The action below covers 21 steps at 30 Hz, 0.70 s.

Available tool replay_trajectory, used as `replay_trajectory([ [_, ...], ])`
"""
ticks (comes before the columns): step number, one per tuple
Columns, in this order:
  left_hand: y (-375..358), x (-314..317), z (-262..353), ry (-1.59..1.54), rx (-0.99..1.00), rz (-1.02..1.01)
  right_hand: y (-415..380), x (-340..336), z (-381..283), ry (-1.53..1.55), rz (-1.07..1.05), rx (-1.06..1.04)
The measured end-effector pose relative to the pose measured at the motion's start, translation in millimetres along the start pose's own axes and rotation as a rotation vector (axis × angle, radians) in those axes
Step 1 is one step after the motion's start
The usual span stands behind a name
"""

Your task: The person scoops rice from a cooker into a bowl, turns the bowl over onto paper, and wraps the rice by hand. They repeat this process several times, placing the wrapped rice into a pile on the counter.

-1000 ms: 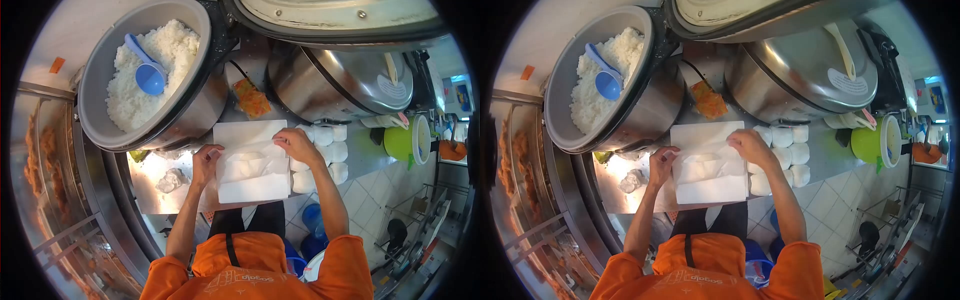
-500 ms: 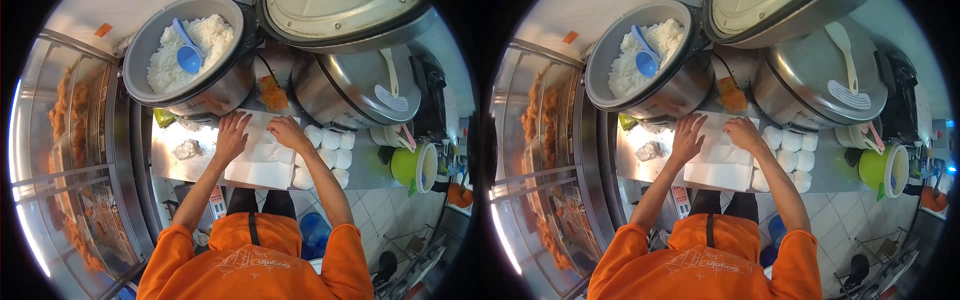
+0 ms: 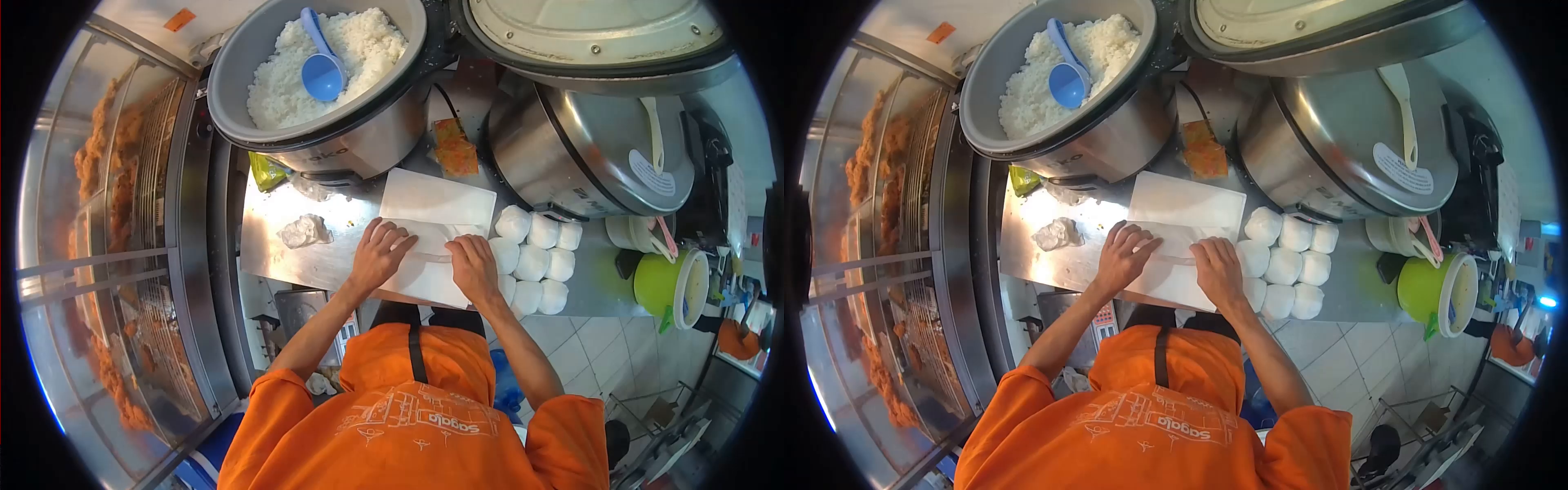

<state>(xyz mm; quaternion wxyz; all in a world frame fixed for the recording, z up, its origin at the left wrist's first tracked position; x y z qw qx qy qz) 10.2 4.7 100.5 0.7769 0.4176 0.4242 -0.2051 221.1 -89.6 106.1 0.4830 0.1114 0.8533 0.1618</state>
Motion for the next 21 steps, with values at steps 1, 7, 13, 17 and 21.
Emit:
replay_trajectory([
  [1,-8.4,2.2,1.3,-0.039,-0.004,0.002,-9.0,1.6,-2.1,0.037,0.007,0.067],
  [7,-31.0,-4.3,-6.4,-0.247,-0.075,-0.112,-38.0,14.0,-16.5,0.124,-0.042,0.291],
  [13,-42.1,13.1,-19.2,-0.169,-0.195,-0.076,-48.8,32.9,2.8,-0.009,-0.016,0.329],
  [17,-28.1,17.3,-30.0,-0.251,-0.365,-0.106,-15.6,16.9,17.7,0.03,-0.108,0.284],
  [21,-7.5,20.9,-27.5,-0.163,-0.627,-0.287,16.1,12.5,33.0,0.133,-0.379,0.569],
])
Point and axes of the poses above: each hand's wrist, its own y-axis towards the middle knuckle, its own x-axis out of the palm, z = x × y, the point moved 2 cm from there along y, towards the middle knuckle, and after that the axes turned 6 degrees about z, right-handed, at the moved point
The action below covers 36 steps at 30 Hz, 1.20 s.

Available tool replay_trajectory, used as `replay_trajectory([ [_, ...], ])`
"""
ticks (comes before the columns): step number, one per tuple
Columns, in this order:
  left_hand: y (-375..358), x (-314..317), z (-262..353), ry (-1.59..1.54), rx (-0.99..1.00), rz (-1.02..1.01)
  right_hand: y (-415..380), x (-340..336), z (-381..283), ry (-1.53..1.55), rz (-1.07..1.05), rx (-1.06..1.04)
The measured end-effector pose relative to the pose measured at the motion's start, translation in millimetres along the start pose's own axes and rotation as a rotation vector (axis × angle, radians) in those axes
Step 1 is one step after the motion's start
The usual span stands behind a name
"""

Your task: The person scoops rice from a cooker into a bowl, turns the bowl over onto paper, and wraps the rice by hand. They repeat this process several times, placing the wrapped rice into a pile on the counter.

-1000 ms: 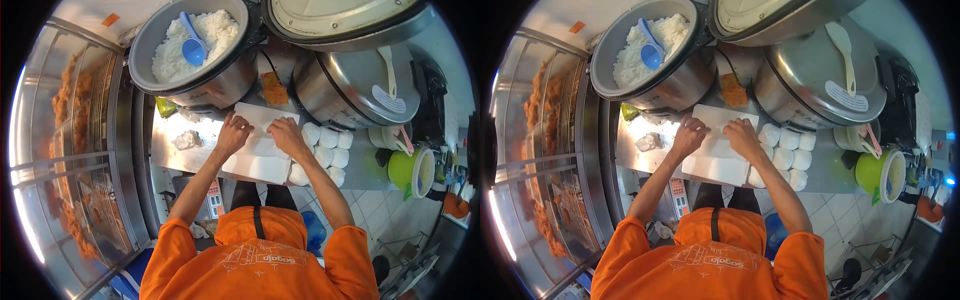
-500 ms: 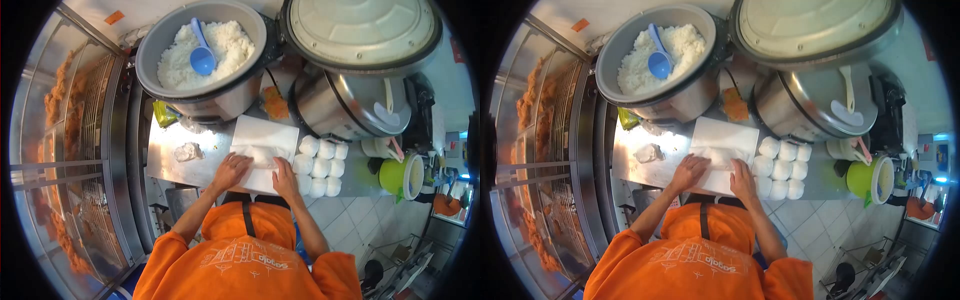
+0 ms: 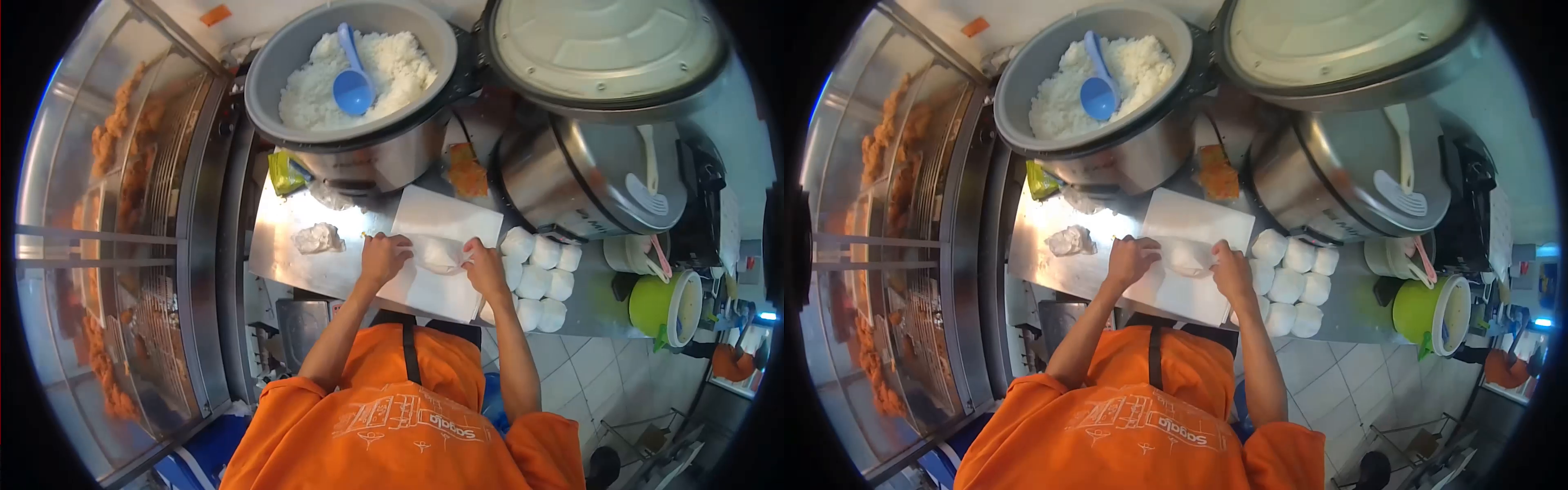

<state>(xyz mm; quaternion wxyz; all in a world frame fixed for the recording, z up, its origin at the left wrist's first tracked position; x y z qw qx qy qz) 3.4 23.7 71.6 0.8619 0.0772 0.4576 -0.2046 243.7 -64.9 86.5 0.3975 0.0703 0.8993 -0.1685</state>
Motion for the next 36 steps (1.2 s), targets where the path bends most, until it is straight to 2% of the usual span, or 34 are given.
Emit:
replay_trajectory([
  [1,7.0,-2.6,8.1,0.105,-0.097,-0.061,6.0,-4.8,-6.2,-0.034,0.03,0.027],
  [2,13.4,-4.0,14.8,0.114,-0.09,-0.059,13.3,-6.9,-10.9,-0.067,0.054,0.055],
  [4,16.4,-4.6,25.0,0.205,0.075,0.171,26.9,-6.7,-14.0,-0.113,0.002,0.091],
  [6,18.9,-3.1,22.2,0.226,0.203,0.098,32.9,3.2,-11.9,-0.293,-0.038,-0.193],
  [7,18.8,-7.2,23.7,0.228,0.234,0.091,34.2,9.2,-7.7,-0.275,-0.062,-0.173],
  [9,10.3,-6.2,27.2,0.228,0.266,0.07,34.3,14.0,-2.0,-0.297,-0.017,-0.298],
  [11,3.3,-10.7,38.2,0.278,0.431,0.26,23.0,17.9,4.2,-0.181,0.032,-0.27],
  [12,-2.1,-6.2,35.8,0.278,0.437,0.26,19.2,17.4,6.2,-0.072,0.086,-0.249],
  [14,-14.4,8.9,21.4,0.188,0.42,0.341,6.5,20.4,7.3,-0.039,0.164,-0.262],
  [17,-28.9,15.6,30.9,0.262,0.437,0.472,-4.3,24.9,9.4,-0.048,0.245,-0.209],
  [19,-36.1,24.9,25.8,0.28,0.291,0.5,-9.8,36.4,15.9,-0.111,0.277,-0.274],
  [20,-40.4,32.4,23.8,0.274,0.294,0.491,-15.8,44.6,20.1,-0.114,0.276,-0.263],
  [22,-40.2,38.4,32.2,0.263,0.214,0.551,-20.7,46.6,17.3,-0.14,0.406,-0.365],
  [23,-44.0,40.2,34.3,0.221,0.171,0.523,-23.6,47.0,15.3,-0.148,0.491,-0.426],
  [26,-55.2,38.0,46.5,0.177,0.157,0.445,-39.7,44.7,1.4,-0.266,0.538,-0.431],
  [27,-58.8,38.4,44.0,0.179,0.155,0.357,-43.1,44.9,0.8,-0.27,0.54,-0.423],
  [29,-64.6,34.4,45.3,0.178,0.158,0.287,-43.7,50.6,1.6,-0.058,0.52,-0.311],
  [30,-62.8,31.9,48.0,0.181,0.153,0.227,-41.9,55.9,-2.7,-0.058,0.533,-0.314],
  [32,-62.4,23.8,46.2,0.129,0.155,0.191,-47.4,70.8,-4.9,0.298,0.609,-0.177],
  [34,-59.4,21.3,41.6,0.122,0.252,0.168,-47.7,77.4,-13.1,0.359,0.573,-0.083],
  [36,-56.7,22.8,35.2,0.134,0.265,0.119,-50.1,85.0,-15.9,0.807,0.505,0.13],
])
Point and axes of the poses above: each hand's wrist, its own y-axis towards the middle knuckle, its own x-axis out of the palm, z = x × y, the point moved 2 cm from there along y, towards the middle knuckle, and after that the axes turned 6 degrees about z, right-handed, at the moved point
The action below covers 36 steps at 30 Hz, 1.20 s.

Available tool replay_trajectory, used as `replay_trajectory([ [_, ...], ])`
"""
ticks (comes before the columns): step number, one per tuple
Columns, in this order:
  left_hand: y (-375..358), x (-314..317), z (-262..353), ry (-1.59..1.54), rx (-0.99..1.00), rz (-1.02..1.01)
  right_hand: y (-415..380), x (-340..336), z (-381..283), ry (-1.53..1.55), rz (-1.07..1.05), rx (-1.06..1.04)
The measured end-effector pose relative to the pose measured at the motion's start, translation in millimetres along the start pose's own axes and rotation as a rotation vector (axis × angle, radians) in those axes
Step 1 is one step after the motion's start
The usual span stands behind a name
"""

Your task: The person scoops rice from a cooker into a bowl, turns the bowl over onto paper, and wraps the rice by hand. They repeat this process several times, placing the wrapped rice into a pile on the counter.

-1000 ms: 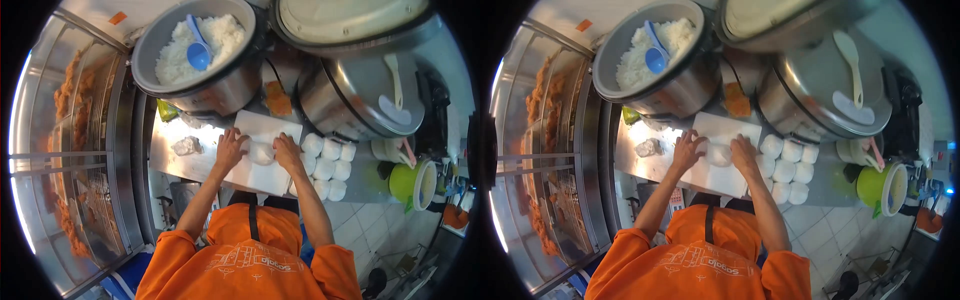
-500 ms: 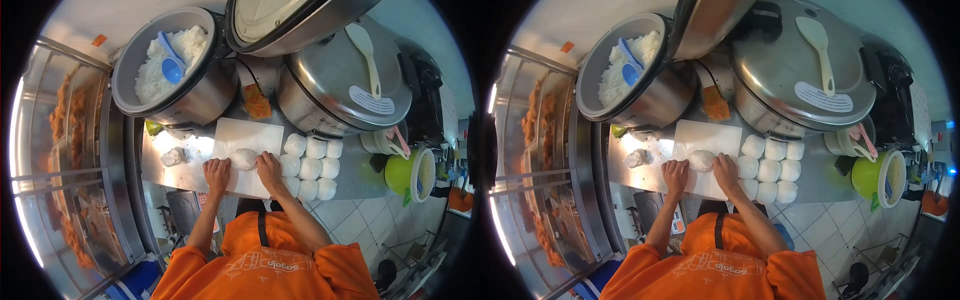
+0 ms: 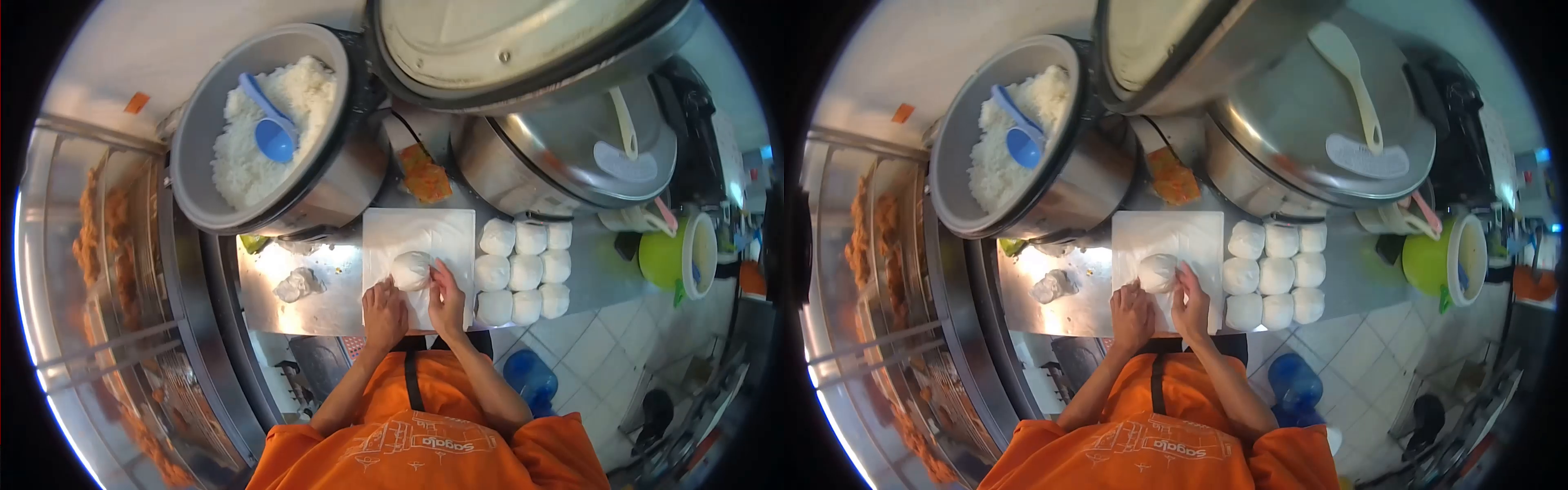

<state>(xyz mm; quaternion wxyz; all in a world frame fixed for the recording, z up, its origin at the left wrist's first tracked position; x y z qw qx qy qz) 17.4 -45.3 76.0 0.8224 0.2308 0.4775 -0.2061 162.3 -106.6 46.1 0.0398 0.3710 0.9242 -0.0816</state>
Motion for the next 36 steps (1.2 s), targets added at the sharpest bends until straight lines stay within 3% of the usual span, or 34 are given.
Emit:
replay_trajectory([
  [3,-7.4,2.3,-9.5,-0.075,0.088,-0.099,15.9,13.6,-30.8,-0.114,0.012,0.188],
  [4,-8.1,2.2,-15.4,-0.061,0.126,-0.115,27.7,22.7,-44.4,-0.425,-0.04,0.127],
  [5,-5.5,3.9,-16.1,-0.055,0.171,-0.125,33.1,37.3,-50.7,-0.613,0.096,-0.035],
  [9,-11.3,-1.4,-25.5,-0.141,0.236,-0.173,33.7,89.1,-71.3,-0.907,-0.025,-0.059],
  [11,-15.9,11.8,-48.1,-0.086,0.344,0.008,20.9,105.3,-65.0,-0.944,0.166,-0.303],
  [12,-6.1,11.3,-43.0,-0.097,0.379,0.012,24.0,102.1,-66.0,-0.948,0.204,-0.301],
  [14,-6.0,7.5,-39.0,-0.219,0.26,-0.058,21.0,96.5,-55.5,-0.74,0.104,-0.194],
  [15,-4.2,-2.8,-37.1,-0.202,0.06,-0.304,25.7,90.6,-48.4,-0.642,0.12,-0.16],
  [16,-2.1,-13.7,-28.5,-0.194,0.046,-0.293,29.1,81.4,-46.9,-0.635,0.103,-0.169],
  [18,8.0,-29.6,-13.8,-0.167,-0.144,-0.329,36.2,63.3,-50.1,-0.317,0.179,-0.07],
  [20,22.1,-61.0,2.7,-0.265,-0.249,-0.224,29.2,54.5,-69.6,-0.204,0.284,-0.216],
  [22,31.5,-100.7,23.8,-0.669,-0.342,-0.077,8.0,32.1,-133.6,0.086,0.381,-0.308],
  [24,40.7,-141.6,64.7,-0.819,-0.349,-0.11,-10.1,12.2,-172.7,0.275,0.295,-0.205],
  [25,47.6,-156.2,93.4,-0.906,-0.291,-0.066,-12.1,-0.5,-189.8,0.323,0.317,-0.323],
  [30,42.9,-116.5,144.4,-1.129,-0.4,-0.157,-7.9,-78.8,-175.9,0.451,0.152,-0.145],
  [32,41.7,-79.8,168.0,-1.172,-0.41,-0.223,-3.5,-110.4,-143.0,0.353,0.247,-0.157],
  [36,40.3,-21.1,223.0,-1.43,-0.721,-0.481,1.5,-189.7,-123.3,0.279,0.306,0.12],
])
Point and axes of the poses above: each hand's wrist, its own y-axis towards the middle knuckle, its own x-axis out of the palm, z = x × y, the point moved 2 cm from there along y, towards the middle knuckle, and after that the axes turned 6 degrees about z, right-handed, at the moved point
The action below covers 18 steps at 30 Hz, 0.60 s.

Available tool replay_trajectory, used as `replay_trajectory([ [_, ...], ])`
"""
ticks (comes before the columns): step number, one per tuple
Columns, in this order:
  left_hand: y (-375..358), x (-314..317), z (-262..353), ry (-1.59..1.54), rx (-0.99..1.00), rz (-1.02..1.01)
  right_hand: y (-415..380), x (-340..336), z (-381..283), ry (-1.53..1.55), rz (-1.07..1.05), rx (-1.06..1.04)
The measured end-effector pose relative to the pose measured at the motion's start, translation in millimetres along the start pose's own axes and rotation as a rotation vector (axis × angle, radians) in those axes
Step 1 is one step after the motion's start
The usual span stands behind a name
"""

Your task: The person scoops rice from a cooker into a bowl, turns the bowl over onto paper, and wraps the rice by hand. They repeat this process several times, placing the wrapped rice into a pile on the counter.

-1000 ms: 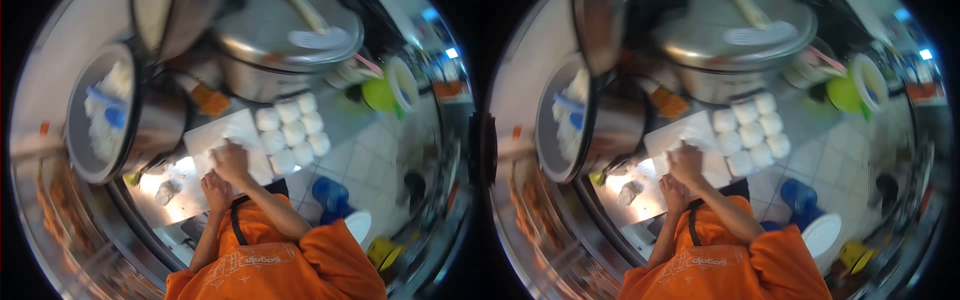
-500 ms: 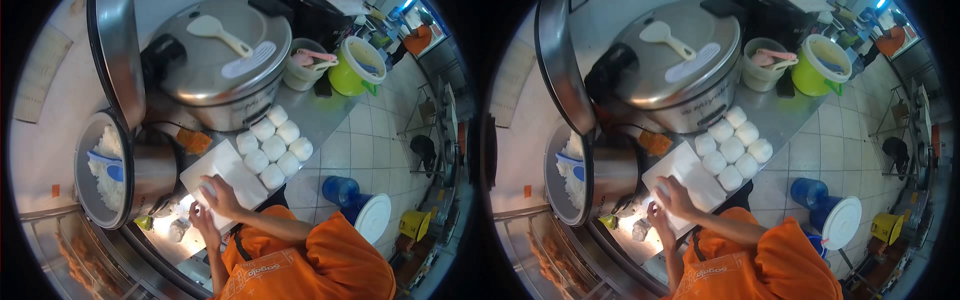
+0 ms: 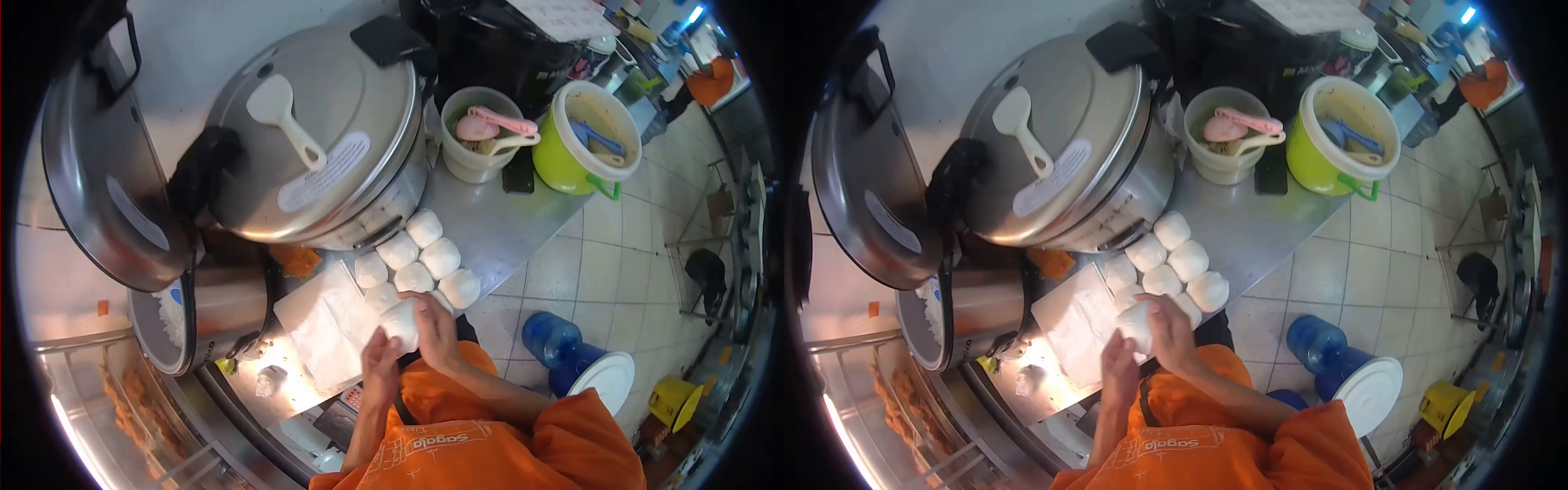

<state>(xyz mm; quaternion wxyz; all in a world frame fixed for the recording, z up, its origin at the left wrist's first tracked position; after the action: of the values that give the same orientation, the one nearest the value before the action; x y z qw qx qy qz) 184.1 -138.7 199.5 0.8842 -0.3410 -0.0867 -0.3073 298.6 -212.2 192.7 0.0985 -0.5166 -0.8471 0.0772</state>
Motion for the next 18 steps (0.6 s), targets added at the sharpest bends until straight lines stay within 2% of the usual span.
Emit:
replay_trajectory([
  [1,7.6,15.2,-6.6,0.105,-0.003,-0.006,8.1,-15.4,-4.9,0.011,0.039,0.11],
  [2,18.2,26.6,-15.5,0.211,-0.009,-0.017,27.2,-28.2,3.3,-0.067,0.12,-0.098],
  [4,36.4,47.6,-23.4,0.938,0.277,0.05,67.9,-62.3,21.6,-0.329,0.175,-0.089],
  [5,43.5,57.3,-21.6,0.959,0.396,0.038,94.3,-74.3,27.5,-0.428,0.258,-0.195],
  [6,44.8,61.5,-20.6,0.963,0.399,0.041,122.3,-82.7,32.3,-0.526,0.338,-0.3],
  [8,45.7,52.4,-14.8,0.823,0.296,0.18,173.1,-89.1,43.9,-0.502,0.365,-0.291],
  [10,43.9,21.3,-19.9,0.753,0.307,0.244,215.7,-79.9,82.9,-0.597,0.365,-0.317],
  [12,30.3,-4.6,-18.6,0.719,0.29,0.351,224.3,-76.3,92.9,-0.7,0.36,-0.338],
  [14,9.6,-28.1,-16.7,0.627,0.251,0.489,228.0,-70.8,85.7,-0.866,0.25,-0.14],
  [15,1.4,-44.9,-18.4,0.631,0.244,0.553,227.8,-69.4,86.1,-0.861,0.246,-0.142],
  [17,-16.8,-63.9,-17.8,0.618,0.227,0.635,224.4,-74.6,84.4,-1.084,0.42,-0.357],
  [18,-26.6,-74.7,-19.4,0.611,0.204,0.711,219.5,-76.2,80.3,-1.088,0.417,-0.36],
])
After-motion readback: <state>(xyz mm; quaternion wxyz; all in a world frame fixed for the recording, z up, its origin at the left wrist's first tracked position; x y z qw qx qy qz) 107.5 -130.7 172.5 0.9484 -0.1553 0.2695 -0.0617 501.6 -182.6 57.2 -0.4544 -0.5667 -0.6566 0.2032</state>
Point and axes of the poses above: each hand's wrist, its own y-axis towards the middle knuckle, its own x-axis out of the palm, z = x × y, the point moved 2 cm from there along y, towards the middle knuckle, and after that the axes turned 6 degrees about z, right-handed, at the moved point
